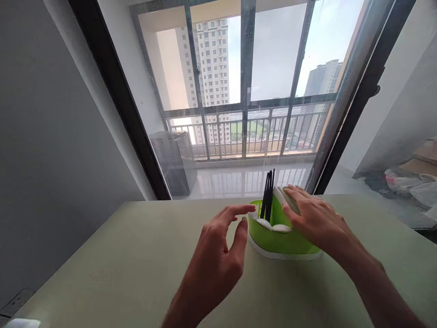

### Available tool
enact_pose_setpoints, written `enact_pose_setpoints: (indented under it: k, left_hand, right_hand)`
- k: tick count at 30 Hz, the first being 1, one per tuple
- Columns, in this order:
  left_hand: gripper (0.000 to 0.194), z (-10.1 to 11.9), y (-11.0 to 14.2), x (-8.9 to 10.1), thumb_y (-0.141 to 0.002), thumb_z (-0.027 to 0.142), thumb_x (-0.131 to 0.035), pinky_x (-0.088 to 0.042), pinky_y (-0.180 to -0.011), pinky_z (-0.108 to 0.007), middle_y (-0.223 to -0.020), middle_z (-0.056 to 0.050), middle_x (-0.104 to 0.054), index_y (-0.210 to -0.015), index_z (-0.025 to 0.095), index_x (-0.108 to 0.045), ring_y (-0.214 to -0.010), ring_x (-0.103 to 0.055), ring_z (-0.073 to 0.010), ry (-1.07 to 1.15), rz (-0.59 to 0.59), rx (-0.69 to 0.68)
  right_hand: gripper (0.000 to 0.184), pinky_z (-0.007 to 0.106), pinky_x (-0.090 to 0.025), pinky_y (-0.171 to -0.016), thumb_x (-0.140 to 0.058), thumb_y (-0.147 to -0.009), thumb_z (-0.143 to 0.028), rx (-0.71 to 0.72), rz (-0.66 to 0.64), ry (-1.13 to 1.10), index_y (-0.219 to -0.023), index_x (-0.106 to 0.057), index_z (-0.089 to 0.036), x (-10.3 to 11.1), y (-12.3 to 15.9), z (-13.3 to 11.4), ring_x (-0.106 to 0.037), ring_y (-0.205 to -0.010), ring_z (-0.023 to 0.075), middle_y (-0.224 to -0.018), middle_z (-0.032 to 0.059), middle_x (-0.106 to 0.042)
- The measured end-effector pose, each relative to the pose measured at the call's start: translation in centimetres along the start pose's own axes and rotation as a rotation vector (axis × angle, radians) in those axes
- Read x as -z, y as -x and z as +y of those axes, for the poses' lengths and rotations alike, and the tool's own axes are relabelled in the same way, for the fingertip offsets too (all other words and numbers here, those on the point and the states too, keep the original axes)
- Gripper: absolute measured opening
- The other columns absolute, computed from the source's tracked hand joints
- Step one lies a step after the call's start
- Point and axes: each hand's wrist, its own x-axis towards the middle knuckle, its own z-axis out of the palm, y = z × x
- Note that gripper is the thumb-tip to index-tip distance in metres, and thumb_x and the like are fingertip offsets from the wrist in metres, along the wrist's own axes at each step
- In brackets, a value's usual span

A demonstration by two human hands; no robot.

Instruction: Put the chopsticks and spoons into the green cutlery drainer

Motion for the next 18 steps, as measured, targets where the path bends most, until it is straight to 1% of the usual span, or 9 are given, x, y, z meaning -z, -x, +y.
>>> enact_pose_setpoints:
  k: [3, 5, 8, 11, 15, 18]
  left_hand:
    - [0.035, -0.1, 0.1, 0.1, -0.103, 0.030, -0.050, -0.063, -0.070, -0.027, -0.129, -0.002, -0.074, -0.133, 0.034, -0.067, -0.120, -0.070, -0.0240, -0.029, 0.011, -0.006]
    - [0.034, -0.2, 0.1, 0.1, -0.103, 0.030, -0.051, -0.063, -0.068, -0.026, -0.129, -0.002, -0.074, -0.132, 0.035, -0.067, -0.120, -0.070, -0.0235, -0.042, 0.015, -0.008]
    - [0.032, -0.3, 0.1, 0.1, -0.104, 0.030, -0.049, -0.062, -0.066, -0.025, -0.130, -0.001, -0.074, -0.130, 0.034, -0.068, -0.120, -0.070, -0.0225, -0.053, 0.003, -0.001]
    - [0.032, -0.3, 0.1, 0.2, -0.104, 0.030, -0.049, -0.061, -0.066, -0.023, -0.132, 0.000, -0.073, -0.129, 0.034, -0.068, -0.120, -0.069, -0.0212, -0.040, -0.012, 0.013]
    - [0.033, -0.3, 0.1, 0.4, -0.104, 0.032, -0.049, -0.060, -0.066, -0.025, -0.134, 0.001, -0.072, -0.130, 0.035, -0.068, -0.119, -0.069, -0.0214, -0.040, -0.024, 0.033]
    - [0.033, -0.6, 0.3, 0.5, -0.104, 0.035, -0.048, -0.061, -0.072, -0.028, -0.132, 0.002, -0.073, -0.130, 0.036, -0.068, -0.116, -0.070, -0.0218, -0.077, -0.064, 0.043]
  right_hand:
    - [0.061, 0.055, -0.041, -0.120, -0.029, -0.101, -0.039, -0.042, -0.052, 0.041, -0.149, -0.055, -0.013, -0.4, -0.4, 1.2, -0.045, -0.149, 0.0314, -0.160, 0.0121, -0.050]
    - [0.059, 0.055, -0.040, -0.120, -0.028, -0.101, -0.037, -0.046, -0.011, 0.051, -0.147, -0.057, -0.014, -0.8, -0.7, 2.2, -0.046, -0.149, 0.0316, -0.159, 0.0121, -0.051]
    - [0.056, 0.059, -0.039, -0.119, -0.029, -0.101, -0.036, -0.051, 0.040, 0.041, -0.144, -0.058, -0.018, -1.5, -1.2, 3.8, -0.050, -0.145, 0.0338, -0.157, 0.0116, -0.054]
    - [0.057, 0.061, -0.035, -0.121, -0.028, -0.101, -0.036, -0.078, 0.045, 0.019, -0.146, -0.057, -0.015, -1.7, -1.7, 5.2, -0.048, -0.146, 0.0352, -0.158, 0.0129, -0.053]
    - [0.060, 0.063, -0.029, -0.124, -0.025, -0.100, -0.035, -0.156, 0.001, 0.028, -0.148, -0.054, -0.014, -1.4, -2.1, 6.1, -0.043, -0.150, 0.0345, -0.161, 0.0124, -0.049]
    - [0.060, 0.067, -0.024, -0.124, -0.021, -0.101, -0.034, -0.185, 0.016, 0.026, -0.147, -0.054, -0.014, -1.5, -2.1, 6.4, -0.040, -0.151, 0.0343, -0.161, 0.0135, -0.049]
